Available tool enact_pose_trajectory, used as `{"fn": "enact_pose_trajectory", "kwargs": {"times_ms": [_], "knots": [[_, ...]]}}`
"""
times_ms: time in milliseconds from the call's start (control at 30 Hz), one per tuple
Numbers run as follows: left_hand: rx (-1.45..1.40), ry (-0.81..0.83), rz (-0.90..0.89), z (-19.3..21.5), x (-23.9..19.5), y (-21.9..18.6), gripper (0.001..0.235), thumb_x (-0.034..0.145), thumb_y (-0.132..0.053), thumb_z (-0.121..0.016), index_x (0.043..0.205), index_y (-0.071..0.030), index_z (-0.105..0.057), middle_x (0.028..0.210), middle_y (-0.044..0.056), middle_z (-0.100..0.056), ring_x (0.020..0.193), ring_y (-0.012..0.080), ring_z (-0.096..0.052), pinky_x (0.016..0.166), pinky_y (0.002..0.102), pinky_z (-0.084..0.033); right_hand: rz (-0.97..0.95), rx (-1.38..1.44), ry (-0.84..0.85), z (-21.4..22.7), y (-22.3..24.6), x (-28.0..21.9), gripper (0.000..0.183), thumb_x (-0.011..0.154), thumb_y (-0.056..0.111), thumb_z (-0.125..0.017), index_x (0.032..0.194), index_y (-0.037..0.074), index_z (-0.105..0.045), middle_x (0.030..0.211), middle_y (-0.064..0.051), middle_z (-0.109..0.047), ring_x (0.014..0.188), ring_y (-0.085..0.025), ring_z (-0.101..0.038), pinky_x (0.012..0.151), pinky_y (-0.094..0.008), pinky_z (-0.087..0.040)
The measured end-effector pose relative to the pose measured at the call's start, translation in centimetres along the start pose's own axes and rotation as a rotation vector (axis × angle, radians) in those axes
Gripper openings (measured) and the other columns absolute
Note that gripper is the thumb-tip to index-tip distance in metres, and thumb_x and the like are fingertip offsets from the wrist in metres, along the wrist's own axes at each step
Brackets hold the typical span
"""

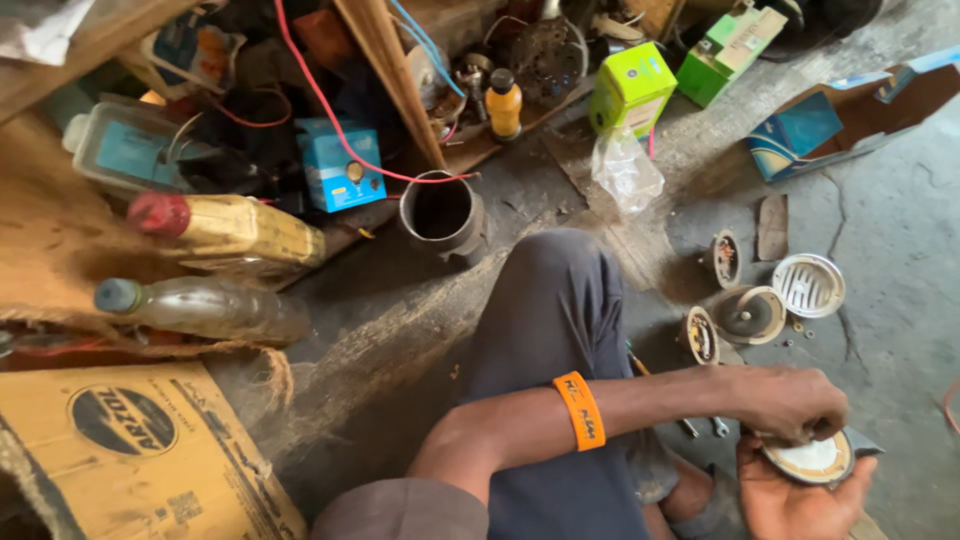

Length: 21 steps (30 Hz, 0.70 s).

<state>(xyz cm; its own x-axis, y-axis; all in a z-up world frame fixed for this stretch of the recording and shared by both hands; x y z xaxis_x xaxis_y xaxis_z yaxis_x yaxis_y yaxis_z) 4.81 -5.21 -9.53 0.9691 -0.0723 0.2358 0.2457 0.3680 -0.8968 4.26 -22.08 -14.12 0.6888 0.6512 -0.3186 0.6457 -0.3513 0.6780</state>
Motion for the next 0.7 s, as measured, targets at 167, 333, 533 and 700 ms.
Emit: {"fn": "enact_pose_trajectory", "kwargs": {"times_ms": [167, 333, 533, 700], "knots": [[0.002, 0.009, 0.058, 1.6, 0.2, -1.6, 0.019, 0.067, -0.012, -0.074, 0.082, -0.002, -0.072, 0.076, 0.018, -0.071, 0.070, 0.0318, -0.072, 0.064, 0.041, -0.055, 0.023, 0.286, -0.027, -1.7, 1.2, -0.4, 0.060, 0.117, 0.066, -0.037, 0.146, 0.018, -0.058, 0.141, -0.004, -0.064, 0.122, -0.027, -0.059, 0.094, -0.049, -0.047], [-0.092, 0.031, 0.047, 3.9, 0.3, -3.8, 0.021, 0.074, -0.014, -0.074, 0.090, -0.001, -0.072, 0.083, 0.016, -0.072, 0.078, 0.0267, -0.071, 0.072, 0.037, -0.056, 0.048, 0.336, -0.049, -4.6, 2.5, -0.7, 0.062, 0.108, 0.064, -0.035, 0.138, 0.015, -0.060, 0.131, -0.005, -0.066, 0.112, -0.026, -0.061, 0.084, -0.047, -0.048], [-0.208, 0.018, 0.107, 5.9, 1.2, -7.2, 0.019, 0.078, -0.012, -0.074, 0.094, -0.002, -0.075, 0.084, 0.008, -0.073, 0.077, 0.0161, -0.071, 0.072, 0.032, -0.057, 0.051, 0.390, -0.051, -6.5, 4.2, -1.0, 0.064, 0.107, 0.064, -0.036, 0.139, 0.013, -0.058, 0.133, -0.008, -0.065, 0.112, -0.027, -0.062, 0.081, -0.045, -0.052], [-0.344, 0.041, 0.256, 6.6, 1.6, -7.5, 0.017, 0.084, -0.014, -0.077, 0.096, -0.001, -0.077, 0.076, 0.003, -0.070, 0.070, 0.0095, -0.064, 0.063, 0.028, -0.055, 0.051, 0.436, -0.009, -6.7, 4.8, -1.1, 0.065, 0.107, 0.064, -0.035, 0.139, 0.012, -0.057, 0.136, -0.012, -0.063, 0.119, -0.034, -0.062, 0.080, -0.045, -0.054]]}}
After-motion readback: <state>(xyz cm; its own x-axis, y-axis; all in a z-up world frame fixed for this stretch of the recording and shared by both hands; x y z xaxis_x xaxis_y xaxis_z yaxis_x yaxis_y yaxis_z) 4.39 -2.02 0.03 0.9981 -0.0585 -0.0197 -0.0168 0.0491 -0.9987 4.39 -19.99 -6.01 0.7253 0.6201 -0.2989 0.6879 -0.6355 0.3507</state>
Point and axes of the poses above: each hand's wrist, its own x-axis towards the middle knuckle, its own z-axis out of the back of the hand, y = z × x, the point moved 3 cm from there along x, towards the middle knuckle
